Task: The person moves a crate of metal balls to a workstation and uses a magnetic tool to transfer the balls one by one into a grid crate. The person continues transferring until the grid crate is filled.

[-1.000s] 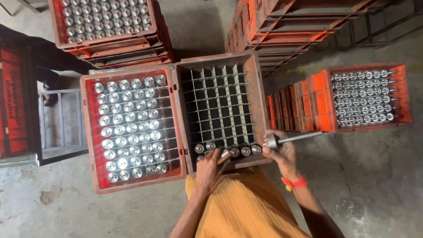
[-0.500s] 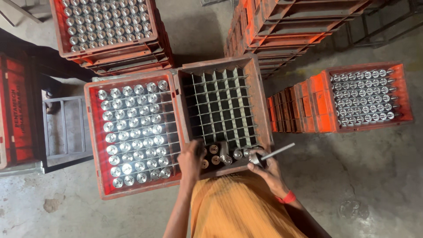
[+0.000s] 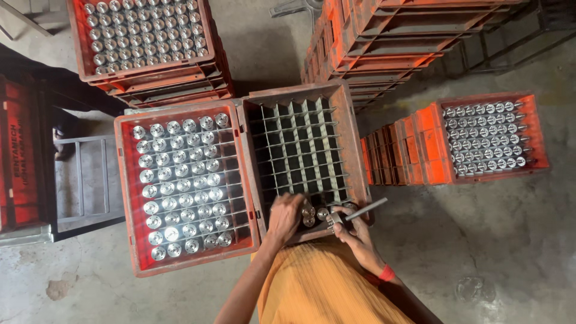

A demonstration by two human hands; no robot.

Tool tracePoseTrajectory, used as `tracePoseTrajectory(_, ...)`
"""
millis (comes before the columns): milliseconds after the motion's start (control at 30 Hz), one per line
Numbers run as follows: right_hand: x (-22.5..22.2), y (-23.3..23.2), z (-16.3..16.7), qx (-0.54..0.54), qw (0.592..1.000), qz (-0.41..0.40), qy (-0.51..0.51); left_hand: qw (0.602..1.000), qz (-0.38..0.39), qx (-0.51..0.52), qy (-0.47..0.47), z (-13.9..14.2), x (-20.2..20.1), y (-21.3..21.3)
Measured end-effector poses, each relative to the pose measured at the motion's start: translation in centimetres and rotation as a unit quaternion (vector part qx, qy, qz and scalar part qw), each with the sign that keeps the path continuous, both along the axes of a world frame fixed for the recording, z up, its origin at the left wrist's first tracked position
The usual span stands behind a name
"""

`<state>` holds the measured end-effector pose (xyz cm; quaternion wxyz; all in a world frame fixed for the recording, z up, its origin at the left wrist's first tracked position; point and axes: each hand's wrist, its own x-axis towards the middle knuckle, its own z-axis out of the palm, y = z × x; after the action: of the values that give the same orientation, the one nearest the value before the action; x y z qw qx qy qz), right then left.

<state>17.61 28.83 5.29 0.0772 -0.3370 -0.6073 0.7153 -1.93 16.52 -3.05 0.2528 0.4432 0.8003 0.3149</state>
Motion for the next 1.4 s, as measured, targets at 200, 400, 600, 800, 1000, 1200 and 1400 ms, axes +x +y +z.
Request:
tracePoseTrajectory(200, -0.2, -0.2, 2.1, -0.01, 1.0, -0.027, 0.004, 0.961, 0.225, 0.121, 0.109, 3.7, -7.7, 0.4)
tracePoseTrajectory(400, 0.1, -0.6, 2.4, 0.006, 0.999, -0.045, -0.024, 0.926, 0.298, -0.046, 0.229, 2.4, -19.8, -0.2)
tracePoseTrajectory(600, 0.4, -1.4, 2.2, 0.008, 0.997, -0.043, -0.065, 0.921, 0.292, -0.065, 0.25, 0.7, -24.4, 1.4)
tracePoseTrajectory(800, 0.4, -2.1, 3.0, 0.003, 0.995, -0.042, -0.088, 0.914, 0.286, -0.034, 0.284, 1.1, -26.3, 3.1)
tracePoseTrajectory(1000, 1.8, -1.7, 2.7, 0.04, 0.995, -0.019, -0.088, 0.918, 0.262, 0.174, 0.24, 6.2, -21.3, -4.3)
tracePoseTrajectory(1200, -0.2, -1.6, 2.6, 0.05, 0.992, 0.026, -0.115, 0.82, 0.383, 0.248, -0.346, 7.6, -6.7, -5.8)
tracePoseTrajectory(1400, -3.5, -2.4, 6.6, 0.03, 0.996, 0.085, -0.022, 0.929, 0.223, 0.034, -0.293, 12.5, 3.4, -6.1)
